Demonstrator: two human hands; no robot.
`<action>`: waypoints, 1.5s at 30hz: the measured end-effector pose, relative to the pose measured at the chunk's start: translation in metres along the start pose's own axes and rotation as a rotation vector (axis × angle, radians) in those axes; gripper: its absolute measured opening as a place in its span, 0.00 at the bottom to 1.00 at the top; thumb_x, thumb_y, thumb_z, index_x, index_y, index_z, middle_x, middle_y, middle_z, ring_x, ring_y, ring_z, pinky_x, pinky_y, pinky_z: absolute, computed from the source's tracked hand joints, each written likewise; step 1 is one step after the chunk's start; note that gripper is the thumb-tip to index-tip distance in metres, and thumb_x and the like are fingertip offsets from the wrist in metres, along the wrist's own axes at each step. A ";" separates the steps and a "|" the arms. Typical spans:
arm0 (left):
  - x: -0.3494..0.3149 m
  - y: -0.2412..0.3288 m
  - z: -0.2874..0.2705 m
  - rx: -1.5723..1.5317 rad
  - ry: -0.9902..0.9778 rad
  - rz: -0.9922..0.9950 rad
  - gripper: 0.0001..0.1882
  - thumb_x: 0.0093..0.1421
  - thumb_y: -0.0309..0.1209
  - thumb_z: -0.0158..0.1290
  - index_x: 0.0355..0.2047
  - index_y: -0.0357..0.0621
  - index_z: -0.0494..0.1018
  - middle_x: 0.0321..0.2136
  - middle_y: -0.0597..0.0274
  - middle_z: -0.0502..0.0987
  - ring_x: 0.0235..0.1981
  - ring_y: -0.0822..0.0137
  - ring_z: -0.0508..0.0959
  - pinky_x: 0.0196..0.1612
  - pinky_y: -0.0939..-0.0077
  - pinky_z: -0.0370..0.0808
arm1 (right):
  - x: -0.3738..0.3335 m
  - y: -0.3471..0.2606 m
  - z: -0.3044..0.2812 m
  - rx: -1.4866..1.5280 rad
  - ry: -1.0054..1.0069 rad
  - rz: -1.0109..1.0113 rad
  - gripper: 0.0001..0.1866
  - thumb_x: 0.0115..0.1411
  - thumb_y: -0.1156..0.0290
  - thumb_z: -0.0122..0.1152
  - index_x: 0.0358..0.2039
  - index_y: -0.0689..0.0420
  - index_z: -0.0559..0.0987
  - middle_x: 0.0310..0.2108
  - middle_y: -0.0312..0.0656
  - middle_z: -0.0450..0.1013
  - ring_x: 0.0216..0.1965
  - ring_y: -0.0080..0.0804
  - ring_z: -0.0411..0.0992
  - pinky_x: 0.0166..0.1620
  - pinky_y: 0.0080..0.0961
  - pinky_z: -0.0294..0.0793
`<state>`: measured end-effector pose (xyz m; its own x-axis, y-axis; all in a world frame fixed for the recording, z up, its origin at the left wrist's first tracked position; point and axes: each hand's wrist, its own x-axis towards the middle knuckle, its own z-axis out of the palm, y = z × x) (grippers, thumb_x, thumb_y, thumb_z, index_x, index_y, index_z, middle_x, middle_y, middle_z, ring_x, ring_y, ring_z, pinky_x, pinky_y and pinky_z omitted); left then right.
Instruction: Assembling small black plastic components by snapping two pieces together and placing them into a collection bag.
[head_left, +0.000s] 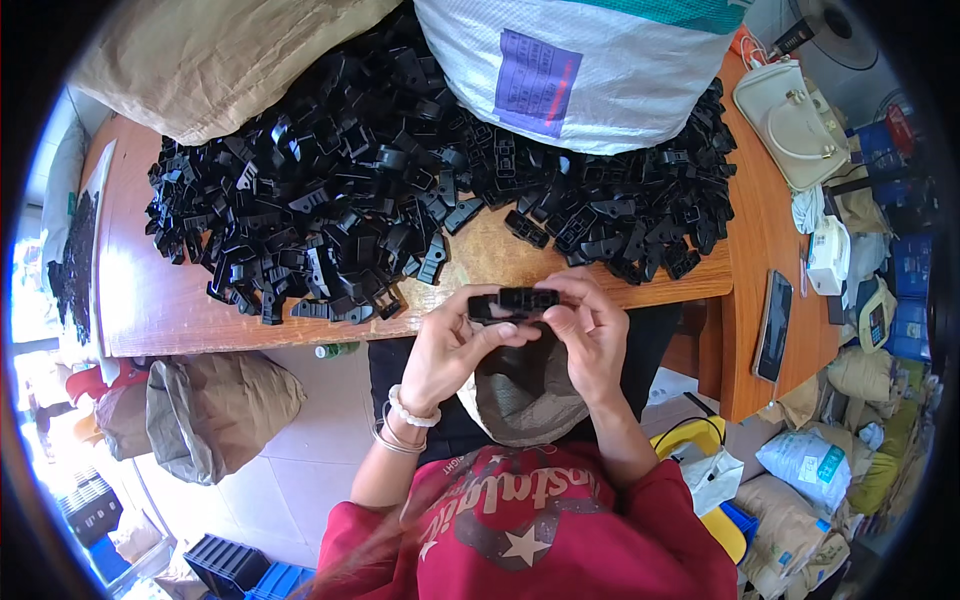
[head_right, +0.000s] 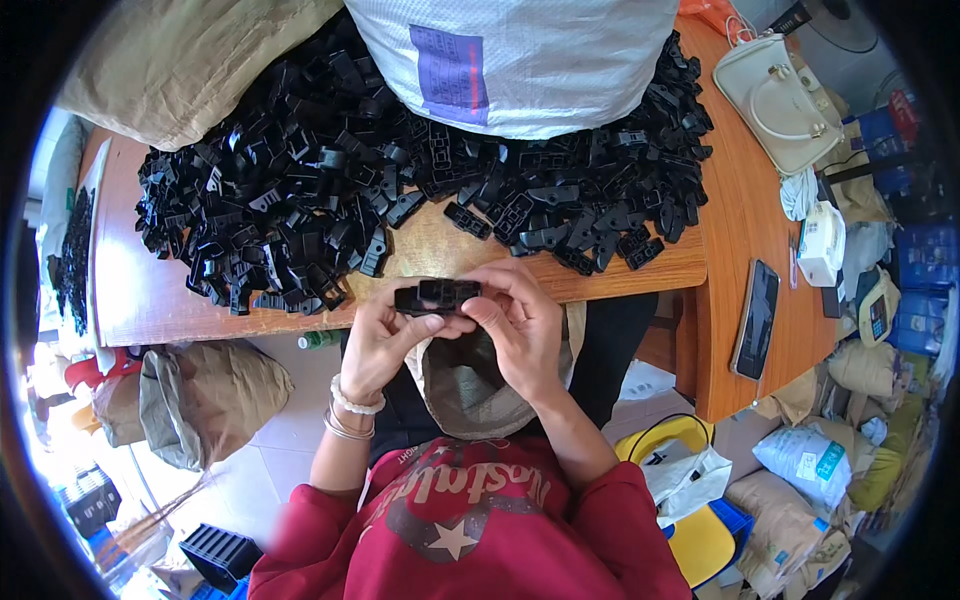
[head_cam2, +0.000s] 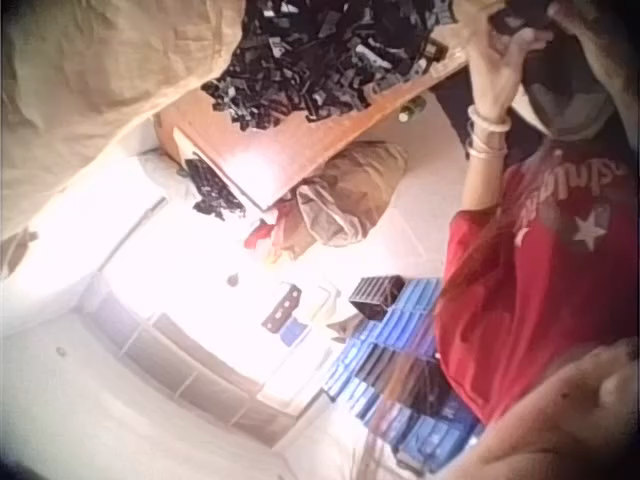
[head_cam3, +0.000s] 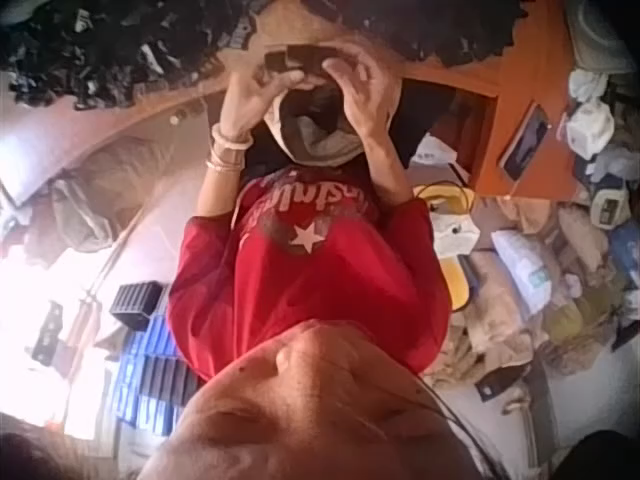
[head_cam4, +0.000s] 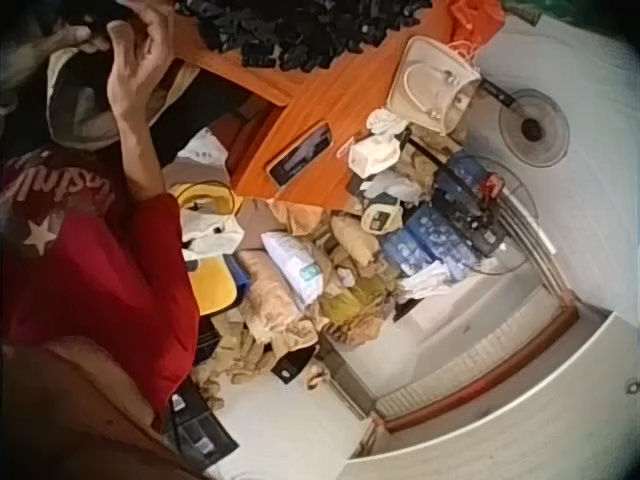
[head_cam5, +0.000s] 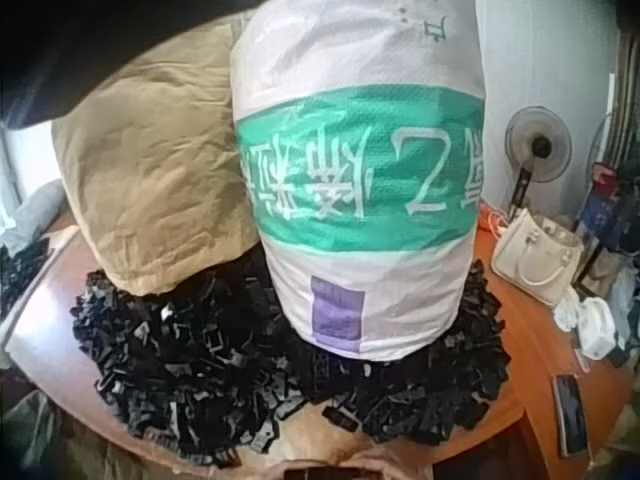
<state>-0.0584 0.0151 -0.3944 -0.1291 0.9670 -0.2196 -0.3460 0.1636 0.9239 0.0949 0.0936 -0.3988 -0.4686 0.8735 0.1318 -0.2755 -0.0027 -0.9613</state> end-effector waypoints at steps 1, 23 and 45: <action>0.000 0.007 0.005 0.012 -0.014 0.013 0.18 0.61 0.20 0.51 0.51 0.27 0.63 0.32 0.49 0.81 0.38 0.66 0.82 0.39 0.80 0.78 | 0.000 0.000 0.001 0.000 -0.002 0.004 0.11 0.59 0.77 0.61 0.42 0.66 0.76 0.40 0.39 0.67 0.36 0.20 0.69 0.40 0.15 0.68; -0.006 0.012 -0.002 0.739 0.012 0.421 0.26 0.54 0.29 0.61 0.53 0.37 0.68 0.36 0.51 0.78 0.31 0.60 0.80 0.34 0.72 0.77 | 0.001 -0.022 -0.014 -0.511 -0.296 -0.093 0.12 0.52 0.84 0.62 0.39 0.62 0.79 0.37 0.46 0.75 0.40 0.36 0.74 0.43 0.26 0.73; 0.027 0.013 -0.012 1.745 0.606 0.528 0.09 0.56 0.25 0.52 0.38 0.39 0.72 0.28 0.54 0.71 0.24 0.53 0.75 0.25 0.63 0.71 | 0.029 0.032 0.022 -1.166 0.057 -0.158 0.12 0.56 0.72 0.57 0.38 0.63 0.69 0.32 0.49 0.72 0.27 0.45 0.75 0.27 0.38 0.72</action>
<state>-0.0776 0.0409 -0.3922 -0.2851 0.8525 0.4381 0.9571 0.2779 0.0821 0.0540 0.1076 -0.4203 -0.4517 0.8449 0.2865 0.6208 0.5283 -0.5793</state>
